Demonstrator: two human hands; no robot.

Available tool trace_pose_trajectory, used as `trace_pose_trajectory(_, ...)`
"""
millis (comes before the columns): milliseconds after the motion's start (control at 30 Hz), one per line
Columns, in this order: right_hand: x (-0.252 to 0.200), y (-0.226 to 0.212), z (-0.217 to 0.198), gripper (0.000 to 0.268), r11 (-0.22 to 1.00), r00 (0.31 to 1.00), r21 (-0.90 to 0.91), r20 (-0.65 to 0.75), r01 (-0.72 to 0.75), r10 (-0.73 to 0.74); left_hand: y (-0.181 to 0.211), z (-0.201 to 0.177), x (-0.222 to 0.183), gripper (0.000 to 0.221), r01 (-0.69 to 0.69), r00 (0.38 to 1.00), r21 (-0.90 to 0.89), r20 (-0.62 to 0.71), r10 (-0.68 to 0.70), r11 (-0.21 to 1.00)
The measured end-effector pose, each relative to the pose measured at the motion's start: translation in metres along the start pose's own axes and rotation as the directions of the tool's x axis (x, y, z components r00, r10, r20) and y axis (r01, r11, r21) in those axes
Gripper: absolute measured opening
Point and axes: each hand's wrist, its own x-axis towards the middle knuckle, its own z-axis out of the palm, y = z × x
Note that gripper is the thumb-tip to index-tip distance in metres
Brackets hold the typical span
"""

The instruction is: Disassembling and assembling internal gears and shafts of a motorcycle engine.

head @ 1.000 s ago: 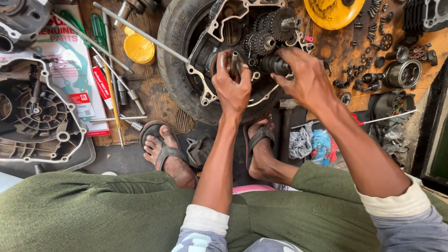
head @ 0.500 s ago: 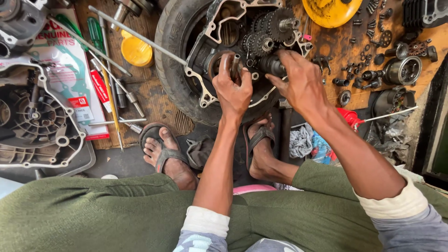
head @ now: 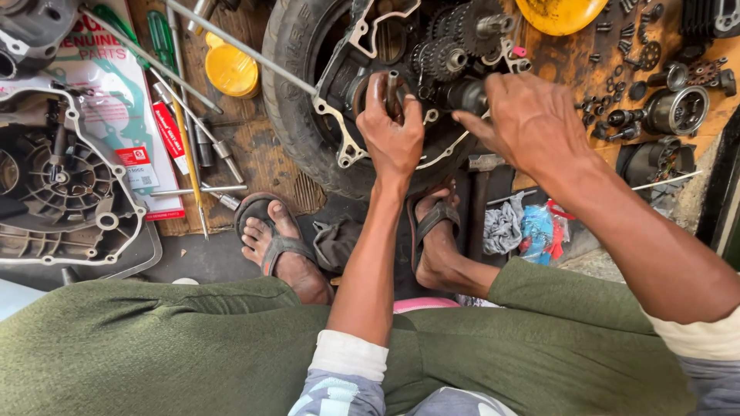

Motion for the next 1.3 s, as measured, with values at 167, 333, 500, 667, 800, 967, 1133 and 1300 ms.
trace_pose_trajectory(167,0.017,-0.032,-0.028,0.056,0.924,0.861,-0.176,0.336,-0.339,0.380,-0.002,-0.001,0.001,0.016,0.061,0.998,-0.022,0.006,-0.061,0.998)
trace_pose_trajectory(333,-0.004,-0.017,-0.021,0.057,0.983,0.996,-0.185,-0.081,0.005,-0.020,-0.007,0.000,0.002,0.015,0.019,1.000,-0.043,-0.004,-0.020,0.999)
trace_pose_trajectory(500,-0.010,-0.004,0.004,0.066,0.983,0.982,-0.022,-0.047,-0.184,0.183,-0.008,-0.002,0.002,0.014,-0.005,1.000,-0.059,-0.010,0.004,0.998)
trace_pose_trajectory(667,-0.008,-0.003,0.022,0.049,0.998,0.999,-0.049,-0.017,-0.038,0.038,-0.006,-0.001,0.001,0.015,0.028,1.000,-0.035,-0.013,-0.028,0.999)
trace_pose_trajectory(800,-0.003,-0.006,0.003,0.058,0.948,0.956,-0.262,-0.176,0.182,-0.233,-0.004,-0.002,0.001,0.014,0.045,0.999,-0.050,-0.002,-0.045,0.998)
trace_pose_trajectory(967,0.013,-0.018,-0.022,0.058,0.933,0.889,-0.033,0.295,-0.358,0.352,-0.012,-0.001,-0.001,0.013,-0.045,0.999,-0.044,-0.017,0.044,0.998)
trace_pose_trajectory(1133,0.005,-0.001,-0.014,0.071,0.935,0.928,-0.055,0.114,-0.350,0.354,-0.003,-0.002,0.002,0.016,0.036,0.999,-0.020,0.008,-0.035,0.999)
trace_pose_trajectory(1300,-0.003,0.006,0.009,0.063,0.981,0.981,-0.191,-0.182,0.030,-0.065,-0.008,0.001,0.000,0.014,0.020,1.000,-0.042,0.013,-0.019,0.999)
